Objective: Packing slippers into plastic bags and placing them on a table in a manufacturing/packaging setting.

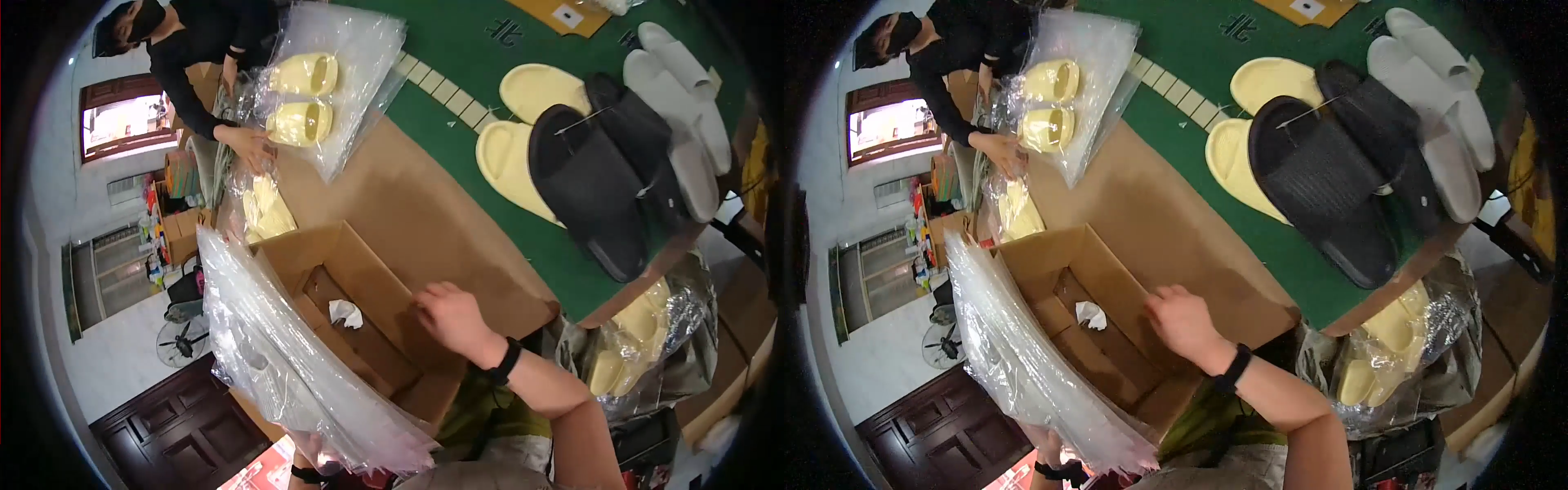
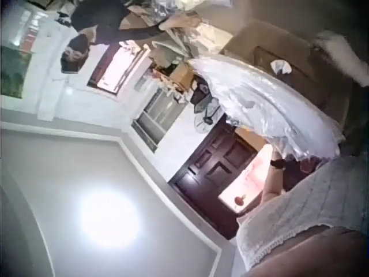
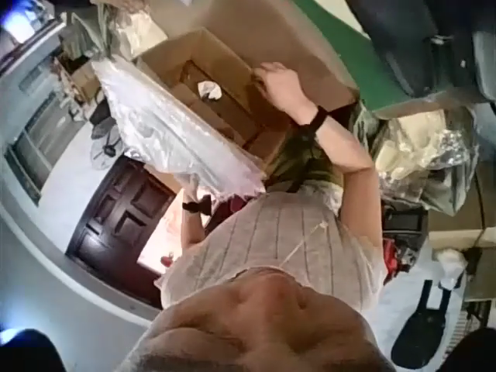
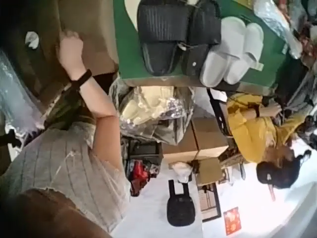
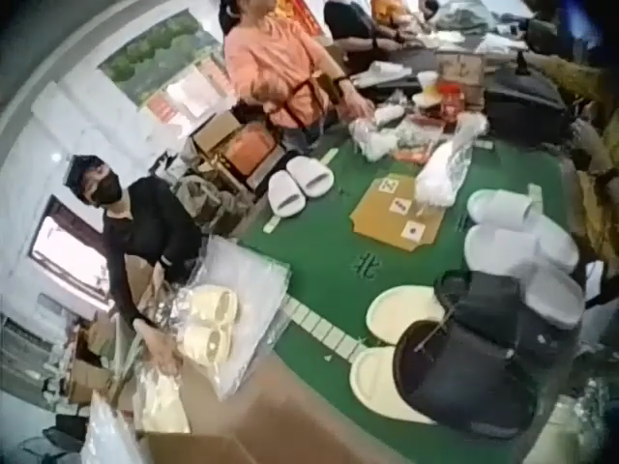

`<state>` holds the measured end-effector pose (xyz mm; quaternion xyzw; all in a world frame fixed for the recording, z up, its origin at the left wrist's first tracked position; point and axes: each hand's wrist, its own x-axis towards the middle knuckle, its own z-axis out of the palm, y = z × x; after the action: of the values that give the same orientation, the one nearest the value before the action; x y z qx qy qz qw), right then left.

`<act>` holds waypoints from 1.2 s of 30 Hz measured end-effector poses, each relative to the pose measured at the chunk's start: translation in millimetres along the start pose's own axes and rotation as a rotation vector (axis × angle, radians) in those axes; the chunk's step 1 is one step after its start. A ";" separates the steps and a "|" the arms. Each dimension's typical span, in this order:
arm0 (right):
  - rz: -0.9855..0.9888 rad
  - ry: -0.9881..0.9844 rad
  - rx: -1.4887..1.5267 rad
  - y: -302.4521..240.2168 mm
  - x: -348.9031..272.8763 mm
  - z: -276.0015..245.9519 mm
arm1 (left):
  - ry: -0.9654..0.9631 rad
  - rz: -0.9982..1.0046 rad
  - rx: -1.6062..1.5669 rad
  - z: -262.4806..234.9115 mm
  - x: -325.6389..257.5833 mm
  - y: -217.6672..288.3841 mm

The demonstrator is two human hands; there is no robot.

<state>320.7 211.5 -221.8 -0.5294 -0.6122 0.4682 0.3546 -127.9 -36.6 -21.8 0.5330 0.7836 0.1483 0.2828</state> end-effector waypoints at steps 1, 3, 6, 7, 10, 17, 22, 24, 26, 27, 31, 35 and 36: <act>-0.098 -0.109 -0.075 -2.3 9.5 17.2 | -0.015 -0.045 -0.011 -4.7 -5.1 -0.7; -0.196 -0.207 -0.135 -5.4 24.8 63.6 | -0.053 -0.123 -0.050 -10.3 -7.0 -4.9; -0.349 -0.354 -0.220 -17.1 44.2 134.8 | -0.089 -0.221 -0.131 -10.8 -10.7 -12.8; -0.386 -0.405 -0.241 -20.2 48.7 153.9 | -0.102 -0.246 -0.165 -8.6 -9.3 -15.7; -0.361 -0.465 -0.419 -18.8 54.9 208.3 | -0.124 -0.310 -0.277 -0.7 -12.4 -30.3; -0.324 -0.092 0.258 -37.1 52.5 113.7 | 0.058 0.390 0.290 53.0 60.8 95.5; 0.235 0.125 0.755 -113.0 4.9 -18.0 | 0.172 0.513 0.363 38.8 49.4 123.4; 0.163 0.319 0.866 -179.6 -20.8 -68.7 | 0.160 0.508 0.340 38.1 49.8 130.1; -0.029 0.405 0.880 -262.5 -54.6 -96.4 | 0.155 0.501 0.333 37.0 49.7 126.3; -0.189 0.437 0.904 -304.5 -72.0 -99.7 | 0.142 0.476 0.334 37.9 48.3 123.8; -0.822 0.028 0.670 -417.6 -124.3 -126.8 | 0.189 0.545 0.275 32.9 54.5 142.9; -0.830 -0.127 0.614 -497.2 -162.7 -106.5 | 0.232 0.579 0.237 32.7 52.7 136.9; -0.833 -0.126 0.611 -513.2 -172.0 -104.6 | 0.236 0.588 0.219 32.3 52.3 138.1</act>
<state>288.0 63.0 308.0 -0.0839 -0.6266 0.4755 0.6117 -18.9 62.8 11.3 0.7425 0.6349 0.1992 0.0762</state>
